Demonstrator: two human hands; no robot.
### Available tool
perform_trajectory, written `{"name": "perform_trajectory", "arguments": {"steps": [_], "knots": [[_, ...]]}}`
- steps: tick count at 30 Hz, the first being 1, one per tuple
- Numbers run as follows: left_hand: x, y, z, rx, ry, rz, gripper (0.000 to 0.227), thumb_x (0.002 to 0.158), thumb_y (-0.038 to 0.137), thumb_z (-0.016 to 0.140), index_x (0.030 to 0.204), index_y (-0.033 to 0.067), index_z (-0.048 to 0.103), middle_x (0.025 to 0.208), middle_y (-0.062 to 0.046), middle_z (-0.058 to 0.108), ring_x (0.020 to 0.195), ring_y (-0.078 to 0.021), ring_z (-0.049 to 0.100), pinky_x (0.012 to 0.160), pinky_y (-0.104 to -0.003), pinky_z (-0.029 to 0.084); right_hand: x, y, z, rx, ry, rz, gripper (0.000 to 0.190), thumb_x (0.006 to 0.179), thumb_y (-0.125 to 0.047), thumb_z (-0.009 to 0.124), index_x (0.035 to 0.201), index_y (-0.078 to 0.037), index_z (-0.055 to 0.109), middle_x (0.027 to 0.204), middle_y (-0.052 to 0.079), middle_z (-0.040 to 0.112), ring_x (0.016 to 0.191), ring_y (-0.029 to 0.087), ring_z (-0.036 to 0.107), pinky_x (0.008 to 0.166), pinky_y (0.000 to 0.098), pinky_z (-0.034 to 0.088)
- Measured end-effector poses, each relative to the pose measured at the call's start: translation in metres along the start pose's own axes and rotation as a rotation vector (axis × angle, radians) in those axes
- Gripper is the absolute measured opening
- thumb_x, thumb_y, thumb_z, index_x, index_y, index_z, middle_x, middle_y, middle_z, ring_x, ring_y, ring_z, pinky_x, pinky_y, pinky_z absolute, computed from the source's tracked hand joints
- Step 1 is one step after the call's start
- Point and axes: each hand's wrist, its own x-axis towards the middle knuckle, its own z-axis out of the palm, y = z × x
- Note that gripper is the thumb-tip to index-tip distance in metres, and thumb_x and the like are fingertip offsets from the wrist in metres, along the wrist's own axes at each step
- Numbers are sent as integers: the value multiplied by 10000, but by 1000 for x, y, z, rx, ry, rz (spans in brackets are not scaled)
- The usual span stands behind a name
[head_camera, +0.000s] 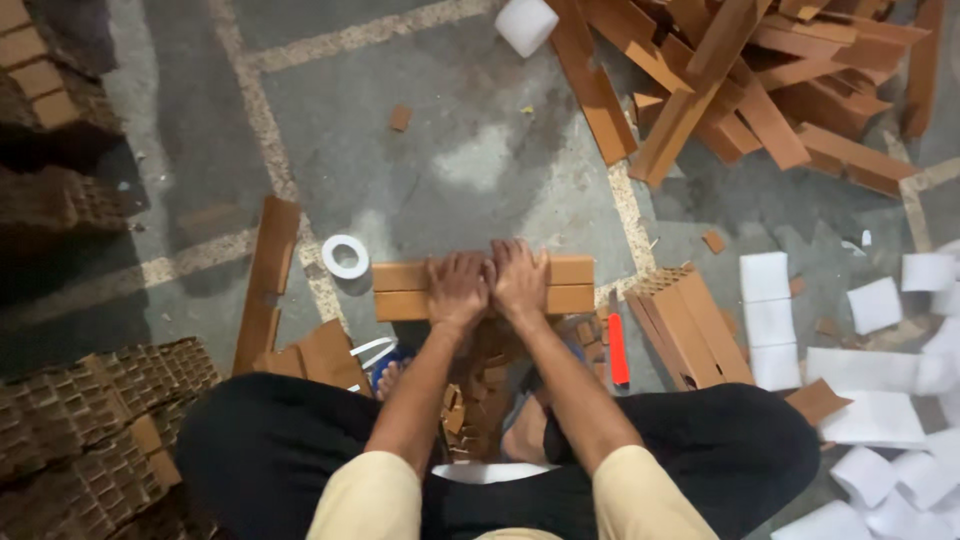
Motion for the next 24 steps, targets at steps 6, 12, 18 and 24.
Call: {"name": "perform_trajectory", "arguments": {"steps": [6, 12, 18, 24], "knots": [[-5, -3, -11, 4, -10, -22, 400, 888, 347, 568, 1255, 189, 601, 1247, -16, 608, 1265, -233, 496, 1140, -663, 242, 0, -4, -14, 138, -94, 65, 353, 1016, -315, 559, 1280, -100, 652, 1175, 89, 682, 1197, 273, 582, 1062, 563, 356], [-7, -3, 0, -6, 10, -5, 470, 879, 380, 590, 1296, 163, 590, 1295, -22, 600, 1268, -239, 513, 1163, -669, 245, -4, 2, 4, 233, -80, 2, 410, 969, -330, 569, 1295, -96, 653, 1224, 107, 682, 1198, 274, 582, 1043, 571, 354], [-14, -29, -24, 82, 144, 242, 897, 777, 665, 633, 1452, 90, 495, 1463, -152, 507, 1354, -328, 457, 1121, -676, 261, -18, 55, -34, 2, -121, -325, 1000, 744, -697, 693, 1413, 15, 482, 1423, 227, 500, 1342, 378, 441, 1094, 628, 271], [-30, -70, -65, 153, -66, 309, 1202, 600, 874, 654, 1486, 95, 423, 1450, -159, 441, 1366, -335, 396, 1093, -690, 242, -23, 89, -75, -159, -402, -316, 1300, 520, -661, 870, 1525, -33, 334, 1515, 175, 404, 1420, 335, 361, 1171, 578, 239]]}}
